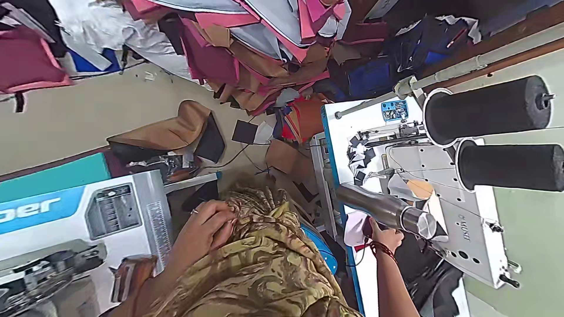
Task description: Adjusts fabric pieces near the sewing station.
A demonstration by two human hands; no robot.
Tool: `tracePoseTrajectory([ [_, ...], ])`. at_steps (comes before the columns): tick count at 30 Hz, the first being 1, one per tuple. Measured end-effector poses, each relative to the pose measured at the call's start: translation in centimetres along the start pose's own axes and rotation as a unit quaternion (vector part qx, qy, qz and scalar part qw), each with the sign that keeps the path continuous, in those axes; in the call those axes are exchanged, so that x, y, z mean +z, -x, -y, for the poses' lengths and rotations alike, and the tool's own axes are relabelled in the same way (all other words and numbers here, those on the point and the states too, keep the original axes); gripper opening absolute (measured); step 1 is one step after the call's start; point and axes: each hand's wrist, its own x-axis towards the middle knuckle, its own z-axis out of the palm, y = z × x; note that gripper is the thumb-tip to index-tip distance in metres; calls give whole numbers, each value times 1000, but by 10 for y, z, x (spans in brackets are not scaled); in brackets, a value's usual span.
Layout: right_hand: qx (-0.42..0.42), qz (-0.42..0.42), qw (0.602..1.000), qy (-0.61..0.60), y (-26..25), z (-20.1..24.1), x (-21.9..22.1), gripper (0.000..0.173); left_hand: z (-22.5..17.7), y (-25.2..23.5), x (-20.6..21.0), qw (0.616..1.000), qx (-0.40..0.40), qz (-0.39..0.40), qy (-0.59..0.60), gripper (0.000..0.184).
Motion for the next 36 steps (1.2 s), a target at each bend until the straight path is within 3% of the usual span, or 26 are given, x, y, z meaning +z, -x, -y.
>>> tracePoseTrajectory([
  [3,-135,-71,988,-31,31,-9,-11,59,-2,-33,-15,998,-54,-9,13,40],
  [6,-350,-72,930,-84,73,-12,-8,39,0,-91,-42,994,-88,-56,25,38],
  [8,-450,-50,879,-148,106,13,-1,34,-2,-131,-49,996,-57,-56,33,33],
  [10,-478,63,840,-250,142,58,-5,43,-4,-165,-44,999,-1,-47,26,29],
  [12,-429,257,801,-329,178,109,-22,64,-7,-192,-35,999,50,-9,2,28],
  [14,-389,434,749,-314,203,153,-40,73,-11,-209,-25,996,85,6,-24,28],
  [15,-385,493,728,-279,209,168,-47,67,-13,-214,-23,996,88,2,-27,28],
  [17,-409,471,748,-227,217,191,-53,39,-9,-221,-28,997,66,-29,-4,29],
  [19,-463,302,791,-264,213,198,-57,24,-1,-218,-42,997,34,-59,44,31],
  [21,-499,153,793,-314,195,197,-69,21,7,-201,-51,994,52,-39,87,30],
  [23,-536,25,792,-292,183,190,-83,19,8,-173,-53,986,86,69,126,37],
  [26,-568,-136,796,-158,175,176,-98,20,6,-142,-41,953,88,286,38,78],
  [27,-571,-165,795,-126,173,171,-103,20,7,-138,-35,932,82,354,-8,70],
  [28,-573,-183,792,-104,170,165,-107,20,8,-135,-27,918,78,386,-46,47],
  [29,-580,-190,787,-88,167,159,-109,20,11,-132,-19,918,71,385,-62,28],
  [32,-608,-119,783,-54,175,141,-109,18,24,-130,-12,959,83,254,93,24],
  [34,-595,47,801,-41,183,122,-103,23,20,-131,-15,959,76,204,182,29],
  [36,-538,240,806,-59,173,97,-87,37,11,-132,-22,955,38,223,194,31],
])
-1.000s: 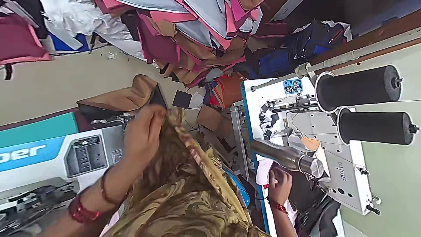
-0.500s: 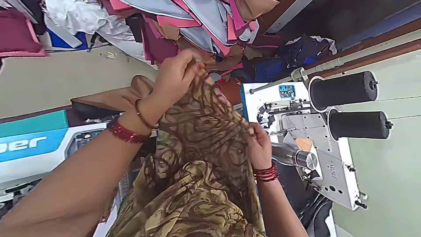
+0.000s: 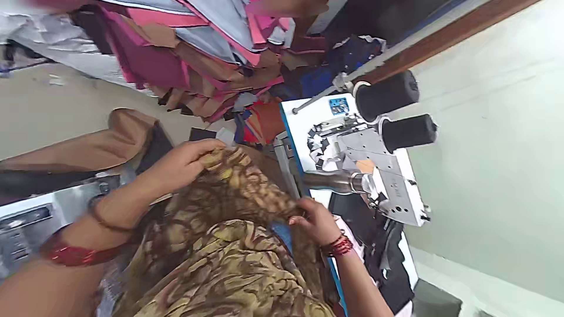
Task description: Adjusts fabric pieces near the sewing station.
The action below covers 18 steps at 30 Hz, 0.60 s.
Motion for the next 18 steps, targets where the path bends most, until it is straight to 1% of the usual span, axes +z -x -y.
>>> tracePoseTrajectory([
  [1,36,24,998,-55,8,-20,6,42,-1,0,0,1000,-18,17,-6,34],
  [2,90,9,991,-94,17,-41,10,43,0,1,2,999,-34,30,-11,35],
  [3,157,-31,982,-97,27,-61,11,42,2,1,6,998,-47,40,-7,34],
  [5,295,-115,948,-23,42,-98,4,36,3,1,10,996,-58,73,-6,29],
  [6,348,-140,927,15,48,-118,0,35,0,0,11,994,-57,89,-9,30],
  [7,389,-162,906,40,54,-140,-3,34,-4,-1,11,992,-60,108,-16,35],
  [9,445,-202,871,48,60,-180,-5,39,-18,-7,8,984,-61,160,-51,42],
  [10,466,-213,858,42,59,-194,-4,45,-24,-12,5,976,-71,193,-75,45],
  [11,483,-215,848,32,54,-205,-2,57,-28,-17,4,969,-87,212,-95,42],
  [12,498,-211,841,19,48,-212,2,72,-30,-21,3,967,-101,207,-105,32],
  [13,514,-201,834,9,39,-217,8,88,-26,-24,2,974,-93,174,-114,18],
  [14,527,-195,827,1,31,-221,14,100,-20,-26,3,985,-72,114,-112,9],
  [15,538,-197,820,-4,24,-226,21,106,-16,-29,3,992,-42,47,-110,9],
  [16,545,-206,813,0,19,-230,26,106,-15,-33,3,994,-20,-3,-109,10],
  [17,553,-212,806,7,16,-234,29,104,-17,-38,2,993,-8,-27,-111,10],
  [18,558,-214,802,6,16,-238,30,102,-17,-43,1,991,1,-27,-128,20],
])
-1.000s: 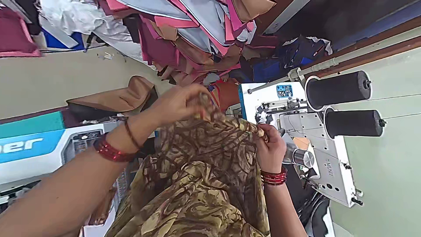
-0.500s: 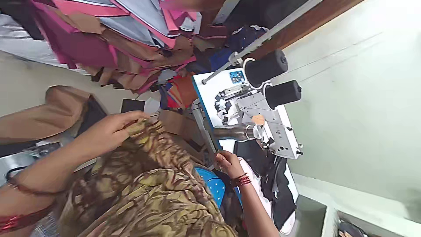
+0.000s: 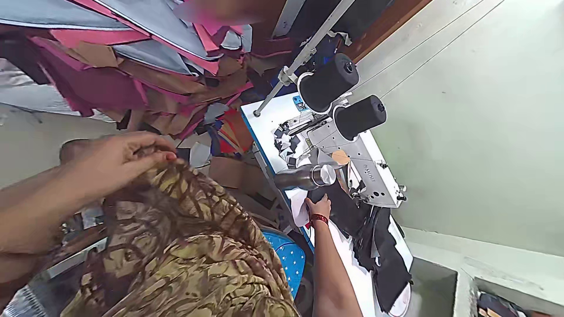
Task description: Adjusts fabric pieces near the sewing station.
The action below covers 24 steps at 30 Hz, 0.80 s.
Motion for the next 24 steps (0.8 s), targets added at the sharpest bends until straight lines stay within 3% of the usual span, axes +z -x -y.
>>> tracePoseTrajectory([
  [3,24,32,998,-40,-4,-9,0,92,5,-9,-3,987,-51,115,-102,90],
  [4,24,42,996,-80,-1,-17,-2,87,12,-10,-3,971,-73,170,-149,93],
  [5,17,47,990,-132,3,-25,-3,79,16,-10,-4,956,-85,211,-186,77],
  [7,-5,37,964,-263,20,-42,-1,48,13,-13,-9,934,-93,250,-236,26],
  [8,-17,49,942,-331,34,-52,1,36,7,-13,-11,937,-86,242,-235,15],
  [9,-29,62,917,-393,51,-65,5,32,0,-13,-12,950,-69,218,-213,11],
  [10,-40,88,889,-448,69,-78,7,37,-5,-12,-11,967,-48,176,-176,9],
  [14,-178,187,800,-542,147,-95,-1,80,-21,-17,14,997,-8,32,-64,16],
  [16,-331,267,714,-556,169,-80,-12,70,-29,-22,29,999,0,4,-51,18],
  [18,-467,334,611,-545,188,-44,-28,62,-36,-25,42,999,25,0,-48,18],
  [19,-515,344,580,-529,200,-22,-39,62,-42,-27,47,998,28,10,-47,18],
  [21,-579,332,569,-480,223,26,-59,69,-54,-30,54,998,36,28,-44,18],
  [23,-601,315,604,-418,237,67,-67,87,-65,-27,56,998,35,37,-34,19],
  [24,-596,314,639,-370,242,81,-65,93,-69,-24,53,999,34,27,-14,19],
])
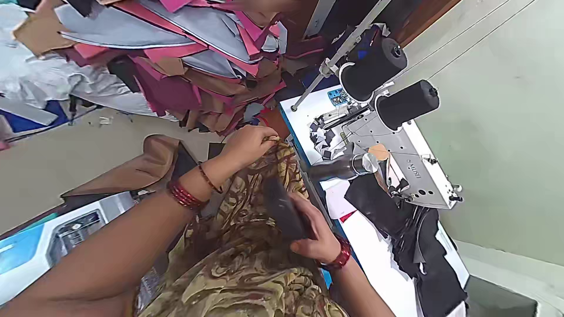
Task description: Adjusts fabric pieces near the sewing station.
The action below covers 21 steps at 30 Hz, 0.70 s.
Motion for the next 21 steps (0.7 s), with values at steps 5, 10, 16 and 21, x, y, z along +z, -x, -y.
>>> tracePoseTrajectory([
  [5,335,131,910,205,-12,-13,19,89,-1,38,-44,985,-35,-77,152,24],
  [10,407,178,849,285,-13,-21,31,59,8,94,-44,948,-32,-97,302,26],
  [16,485,284,761,323,-32,15,42,46,10,139,-38,869,-168,-186,427,26],
  [21,94,330,916,208,-20,47,-3,39,10,182,-45,888,-307,-123,319,19],
])
